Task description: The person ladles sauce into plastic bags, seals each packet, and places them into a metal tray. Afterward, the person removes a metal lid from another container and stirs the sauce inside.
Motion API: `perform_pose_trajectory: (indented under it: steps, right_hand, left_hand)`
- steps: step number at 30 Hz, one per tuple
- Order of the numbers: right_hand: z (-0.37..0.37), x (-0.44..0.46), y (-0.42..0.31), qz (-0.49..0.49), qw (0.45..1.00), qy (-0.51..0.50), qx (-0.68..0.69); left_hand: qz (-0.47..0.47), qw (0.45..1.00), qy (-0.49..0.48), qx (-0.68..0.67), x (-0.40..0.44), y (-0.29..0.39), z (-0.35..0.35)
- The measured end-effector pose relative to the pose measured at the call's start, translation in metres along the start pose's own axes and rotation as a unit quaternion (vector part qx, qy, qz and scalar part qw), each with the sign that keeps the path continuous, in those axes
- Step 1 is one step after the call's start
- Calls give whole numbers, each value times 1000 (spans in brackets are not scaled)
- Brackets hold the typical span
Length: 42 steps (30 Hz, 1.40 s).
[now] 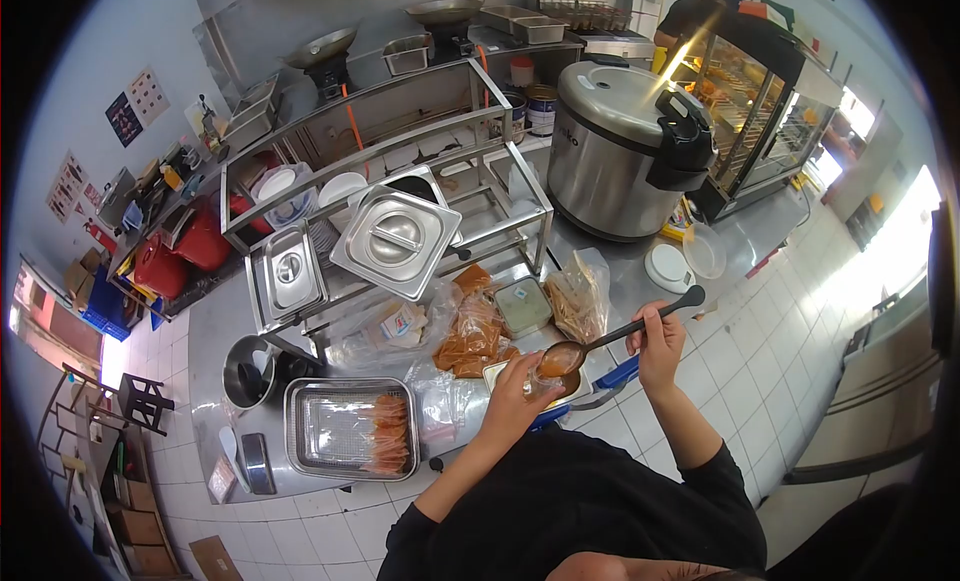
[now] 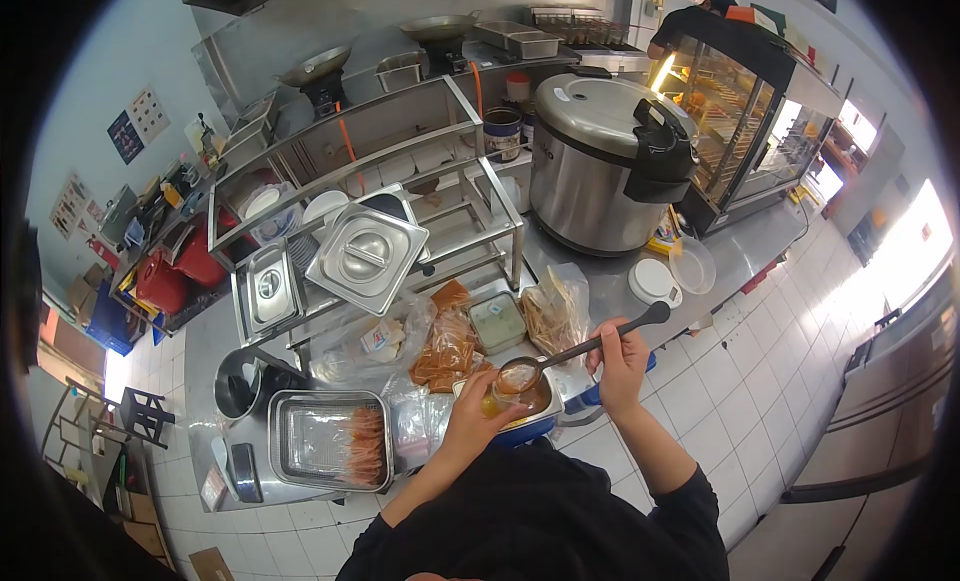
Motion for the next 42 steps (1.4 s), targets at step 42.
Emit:
perform_pose_trajectory:
  steps: [42]
  right_hand:
    - [87,-74,-97,-478,757,-404,-189]
  left_hand:
    - [-5,998,-1,-64,2,1,-4]
Point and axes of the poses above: each hand's wrist, its own x-axis towards the middle knuckle, its own z-axis out of the palm, y = z × x, the point moved 10 cm from there along x, towards the middle knuckle, and after that the axes turned 6 degrees about -z, right-handed, at the moved point
